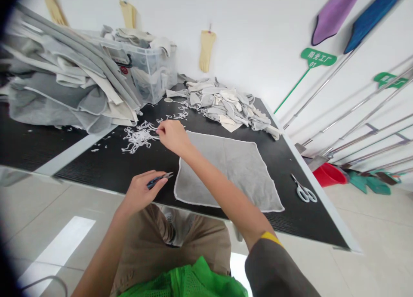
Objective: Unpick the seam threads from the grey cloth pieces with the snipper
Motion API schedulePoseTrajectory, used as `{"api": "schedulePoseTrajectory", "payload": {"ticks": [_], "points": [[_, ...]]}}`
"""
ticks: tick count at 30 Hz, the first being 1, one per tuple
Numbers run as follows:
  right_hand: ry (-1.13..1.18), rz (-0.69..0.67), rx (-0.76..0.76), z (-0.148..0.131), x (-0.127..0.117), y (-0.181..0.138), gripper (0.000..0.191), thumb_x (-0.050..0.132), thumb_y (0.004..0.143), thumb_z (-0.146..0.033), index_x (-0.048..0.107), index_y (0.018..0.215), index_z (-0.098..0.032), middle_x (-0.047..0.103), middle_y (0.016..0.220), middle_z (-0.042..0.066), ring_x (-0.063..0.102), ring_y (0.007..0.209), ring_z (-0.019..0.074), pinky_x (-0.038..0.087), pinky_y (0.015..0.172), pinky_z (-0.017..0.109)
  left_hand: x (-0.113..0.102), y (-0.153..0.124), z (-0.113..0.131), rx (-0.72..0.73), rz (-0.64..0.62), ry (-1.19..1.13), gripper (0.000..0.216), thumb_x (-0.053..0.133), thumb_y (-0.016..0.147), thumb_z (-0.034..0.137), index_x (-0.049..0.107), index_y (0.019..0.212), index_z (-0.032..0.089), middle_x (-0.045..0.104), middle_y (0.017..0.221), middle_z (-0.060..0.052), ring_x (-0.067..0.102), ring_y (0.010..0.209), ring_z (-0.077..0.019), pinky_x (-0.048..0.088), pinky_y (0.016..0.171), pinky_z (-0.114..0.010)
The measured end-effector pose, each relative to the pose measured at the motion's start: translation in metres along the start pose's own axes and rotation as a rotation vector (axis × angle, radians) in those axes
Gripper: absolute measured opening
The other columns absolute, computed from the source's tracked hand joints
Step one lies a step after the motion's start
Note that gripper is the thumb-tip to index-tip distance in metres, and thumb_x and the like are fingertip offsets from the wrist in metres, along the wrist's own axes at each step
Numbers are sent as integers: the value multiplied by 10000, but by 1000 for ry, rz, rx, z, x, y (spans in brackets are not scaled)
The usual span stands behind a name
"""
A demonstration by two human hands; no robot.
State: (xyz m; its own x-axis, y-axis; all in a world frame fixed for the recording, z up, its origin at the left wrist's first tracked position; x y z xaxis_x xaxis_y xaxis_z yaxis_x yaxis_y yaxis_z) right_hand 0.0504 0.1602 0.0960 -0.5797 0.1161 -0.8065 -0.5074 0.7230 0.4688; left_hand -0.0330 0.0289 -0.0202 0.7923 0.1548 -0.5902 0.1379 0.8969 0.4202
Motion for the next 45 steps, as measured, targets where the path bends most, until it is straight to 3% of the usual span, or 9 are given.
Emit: {"api": "schedulePoseTrajectory", "payload": {"ticks": [8,11,15,19,23,27,34,41,45], "points": [[61,-186,-100,-4,87,84,289,547,797,23,766,920,-120,747,917,75,660,888,177,442,822,252,-2,0,-3,-27,-5,-19,263,566,936,378,724,1041,196,714,890,-66,658,763,-179,506,716,-288],[88,-222,-151,-10,93,83,340,519,802,53,759,953,-135,753,977,69,664,936,169,441,850,244,-2,0,-4,-26,3,-17,267,566,936,385,721,1040,194,723,920,-75,661,790,-188,509,743,-299],[75,-236,-137,-9,72,68,177,621,901,-197,736,1032,-166,753,943,56,676,944,185,447,889,283,-1,-1,-6,-42,-6,-15,269,568,936,388,718,1048,195,720,916,-69,658,780,-183,502,735,-294],[84,-264,-179,-1,23,29,279,474,969,-160,716,1105,-173,759,872,40,707,900,173,472,889,297,-1,-1,-4,-30,-2,-11,247,576,932,377,718,1033,201,712,890,-56,653,766,-172,491,696,-272],[107,-244,-237,17,-37,-48,471,504,864,-22,651,1246,-253,686,1254,22,615,1197,186,442,1028,351,-1,-1,-4,-20,18,-2,252,581,928,380,719,1026,193,709,882,-56,649,759,-166,482,662,-256],[87,-233,1,56,-68,-137,290,659,831,-151,724,1098,-241,752,1080,45,697,971,200,528,859,345,1,-1,-6,-16,24,13,266,582,924,393,725,1031,195,721,909,-60,662,783,-174,486,687,-261],[228,-281,281,85,-48,-225,172,740,814,-316,767,950,-213,729,893,44,644,766,165,493,678,284,3,-2,-7,-38,22,30,286,589,917,402,736,1029,184,735,941,-53,676,829,-174,491,717,-253],[199,-88,400,96,-35,-241,126,662,869,-261,777,906,-227,715,845,31,614,684,154,469,637,286,3,-2,-5,-50,15,21,273,591,920,399,736,1020,190,736,941,-44,673,821,-164,479,665,-242],[142,-70,317,89,-33,-242,138,622,898,-229,742,832,-213,699,828,34,632,749,170,492,693,291,2,-2,-5,-39,33,28,273,595,919,400,733,1020,188,736,945,-48,671,825,-167,480,689,-251]]}}
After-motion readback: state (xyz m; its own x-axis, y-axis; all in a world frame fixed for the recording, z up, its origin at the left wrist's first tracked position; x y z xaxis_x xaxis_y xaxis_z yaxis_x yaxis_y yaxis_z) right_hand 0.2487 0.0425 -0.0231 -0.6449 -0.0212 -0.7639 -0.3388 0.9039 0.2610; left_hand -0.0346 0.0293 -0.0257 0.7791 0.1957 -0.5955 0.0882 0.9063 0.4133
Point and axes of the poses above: each hand's wrist, its own y-axis towards the middle knuckle, its own x-axis out of the palm, z = x × y, the point moved 6 cm from there along y, towards the middle knuckle
